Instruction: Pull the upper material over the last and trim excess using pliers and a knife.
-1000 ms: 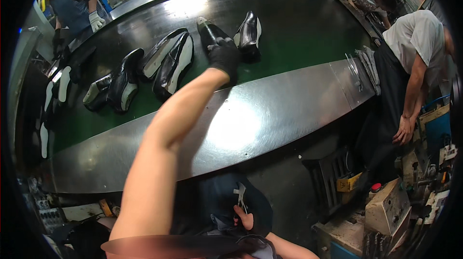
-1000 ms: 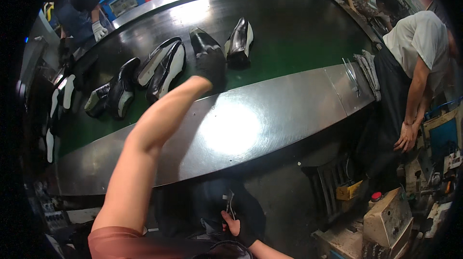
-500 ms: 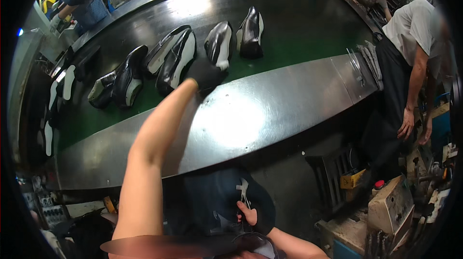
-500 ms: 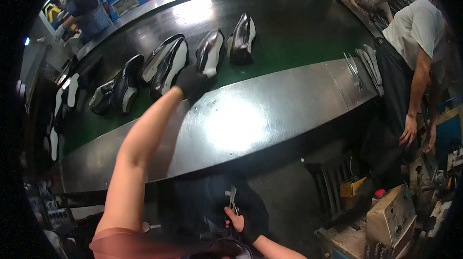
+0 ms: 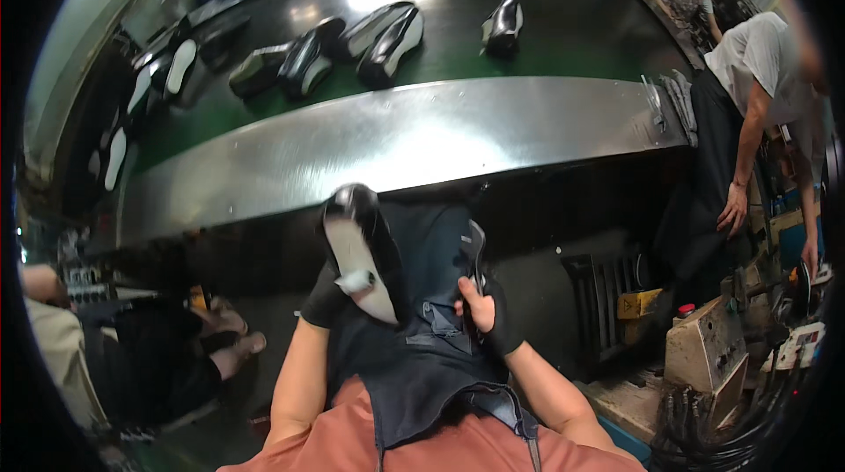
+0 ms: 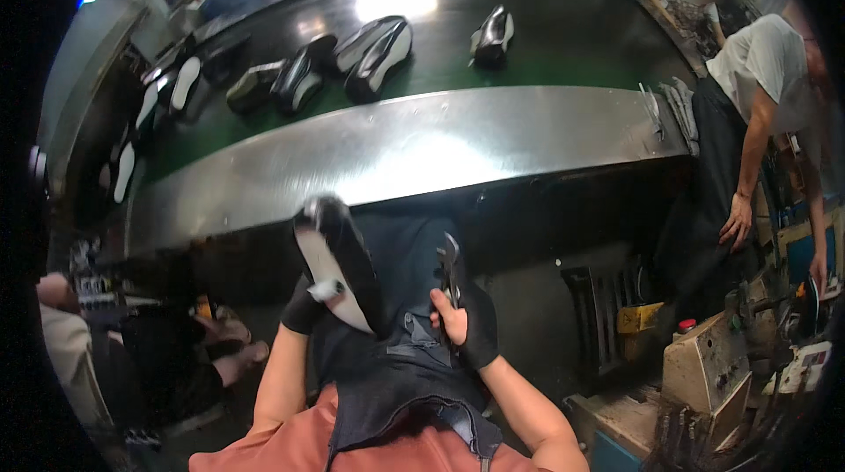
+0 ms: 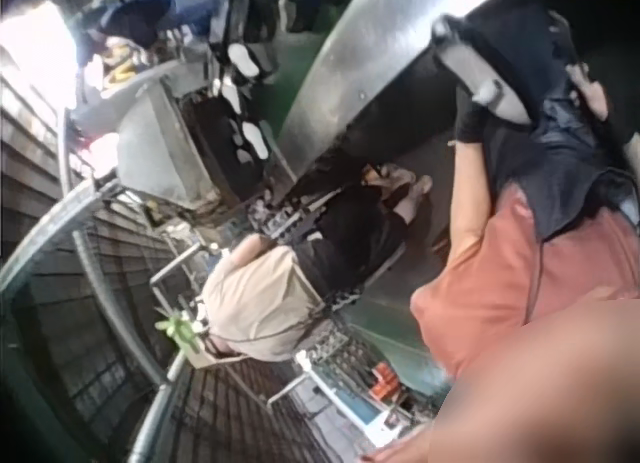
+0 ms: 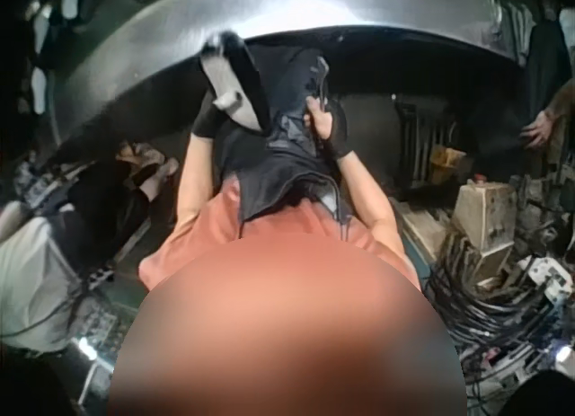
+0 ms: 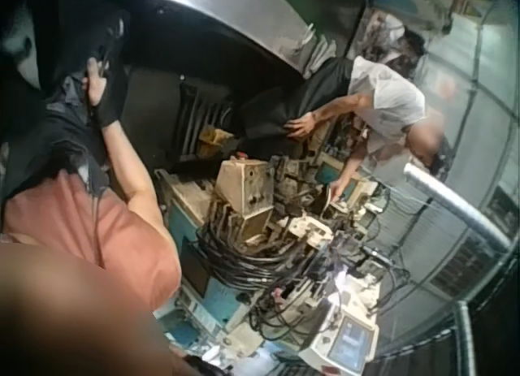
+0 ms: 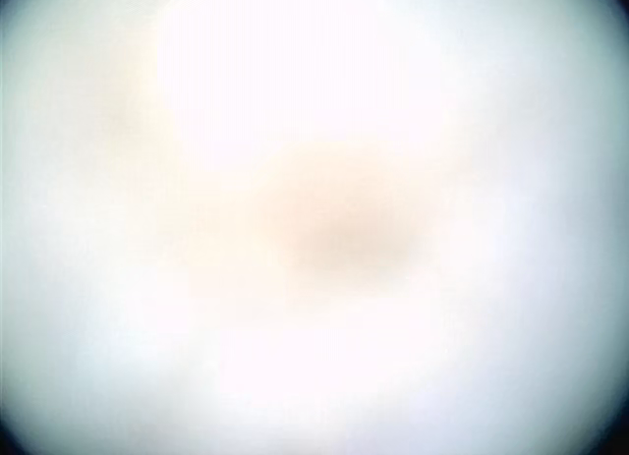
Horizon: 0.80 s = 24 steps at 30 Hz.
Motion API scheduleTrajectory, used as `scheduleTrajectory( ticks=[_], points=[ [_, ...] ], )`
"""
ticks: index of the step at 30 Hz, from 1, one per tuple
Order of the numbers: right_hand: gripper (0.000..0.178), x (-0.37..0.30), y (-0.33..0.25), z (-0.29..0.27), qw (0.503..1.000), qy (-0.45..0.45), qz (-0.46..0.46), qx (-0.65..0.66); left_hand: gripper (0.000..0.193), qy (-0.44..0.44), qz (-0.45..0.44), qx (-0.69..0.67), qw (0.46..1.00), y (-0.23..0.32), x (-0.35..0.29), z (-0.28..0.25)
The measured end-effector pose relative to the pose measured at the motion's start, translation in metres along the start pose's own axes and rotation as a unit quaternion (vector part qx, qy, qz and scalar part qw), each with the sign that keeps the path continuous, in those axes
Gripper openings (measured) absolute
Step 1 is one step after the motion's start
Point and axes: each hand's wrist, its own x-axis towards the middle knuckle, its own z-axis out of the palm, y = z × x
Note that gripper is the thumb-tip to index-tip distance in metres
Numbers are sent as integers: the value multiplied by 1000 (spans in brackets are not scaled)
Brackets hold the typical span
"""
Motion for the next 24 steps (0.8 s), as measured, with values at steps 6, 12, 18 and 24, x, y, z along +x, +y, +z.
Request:
scheduleTrajectory(
  ticks=[6,12,18,24],
  points=[
    [40,-20,-22,19,992,-84,-97,-17,38,-25,51,263,963,-63,-66,12],
    [45,-20,-46,44,975,-70,-205,-43,93,-74,180,165,967,31,-9,60],
    [46,-20,-66,34,978,-39,-194,-66,52,-124,229,392,882,63,-1,78],
    [41,-17,-36,41,985,-29,-137,-100,39,3,203,556,806,79,-1,95]
  ],
)
